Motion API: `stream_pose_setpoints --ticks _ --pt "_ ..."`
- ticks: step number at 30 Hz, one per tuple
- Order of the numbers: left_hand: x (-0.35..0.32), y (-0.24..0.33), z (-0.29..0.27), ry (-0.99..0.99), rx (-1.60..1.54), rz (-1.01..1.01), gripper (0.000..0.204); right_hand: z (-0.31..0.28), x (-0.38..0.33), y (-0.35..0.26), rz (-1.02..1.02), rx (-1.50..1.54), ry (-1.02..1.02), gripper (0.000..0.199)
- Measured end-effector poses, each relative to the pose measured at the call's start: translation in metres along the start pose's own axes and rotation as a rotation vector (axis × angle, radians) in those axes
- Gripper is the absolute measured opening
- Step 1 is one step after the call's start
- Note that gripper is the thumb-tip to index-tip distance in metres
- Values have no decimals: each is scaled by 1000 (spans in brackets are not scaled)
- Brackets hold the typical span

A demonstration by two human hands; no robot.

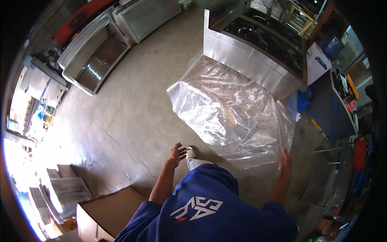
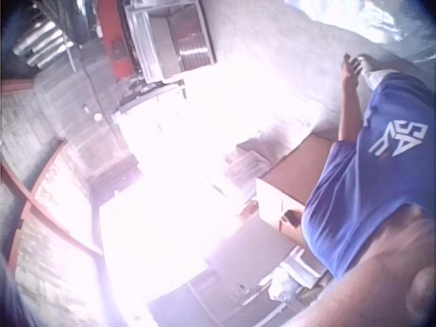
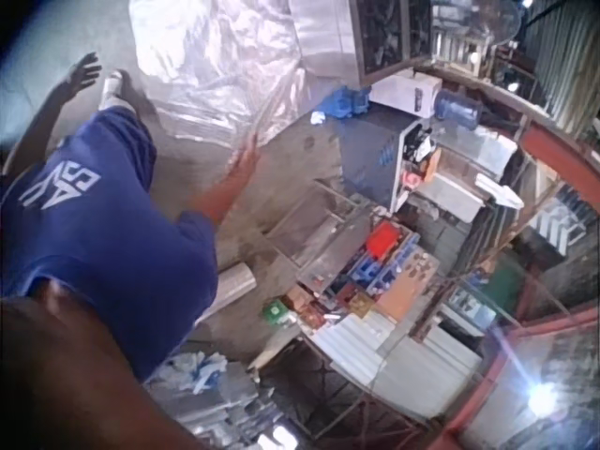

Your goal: The person wraps a stainless steel gas stove with bubble wrap and secures it with packing tape. They also cut a piece of cardboard and place it under the wrapped stove.

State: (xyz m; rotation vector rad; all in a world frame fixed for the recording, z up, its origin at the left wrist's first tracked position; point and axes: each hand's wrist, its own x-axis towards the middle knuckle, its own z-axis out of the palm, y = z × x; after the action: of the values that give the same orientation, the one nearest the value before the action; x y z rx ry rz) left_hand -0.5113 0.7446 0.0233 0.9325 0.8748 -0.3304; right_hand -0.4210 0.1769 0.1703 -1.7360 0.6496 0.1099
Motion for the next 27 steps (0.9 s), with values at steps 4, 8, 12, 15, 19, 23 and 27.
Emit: stream_pose_setpoints --ticks 4,8,12,15,19,23,27 --pt "40 49 -6 -69 -34 -166 110 -4 -40 -67 -288 -80 71 76" --pt "95 80 -29 -93 -225 -173 125 4 -70 -110 -32 81 95 77" --pt "125 97 -26 -29 -404 -280 136 9 -96 -91 -258 298 183 65" --pt "134 102 1 -209 -308 -310 121 22 -112 -81 -399 441 131 63" --pt "193 59 -6 -181 -403 -182 101 59 -121 -121 -573 561 -50 63" --pt "203 57 13 -330 -546 -81 84 34 -102 -100 -603 444 3 65" --pt "212 100 -19 -283 -725 -379 70 45 -95 -140 -301 488 330 53"
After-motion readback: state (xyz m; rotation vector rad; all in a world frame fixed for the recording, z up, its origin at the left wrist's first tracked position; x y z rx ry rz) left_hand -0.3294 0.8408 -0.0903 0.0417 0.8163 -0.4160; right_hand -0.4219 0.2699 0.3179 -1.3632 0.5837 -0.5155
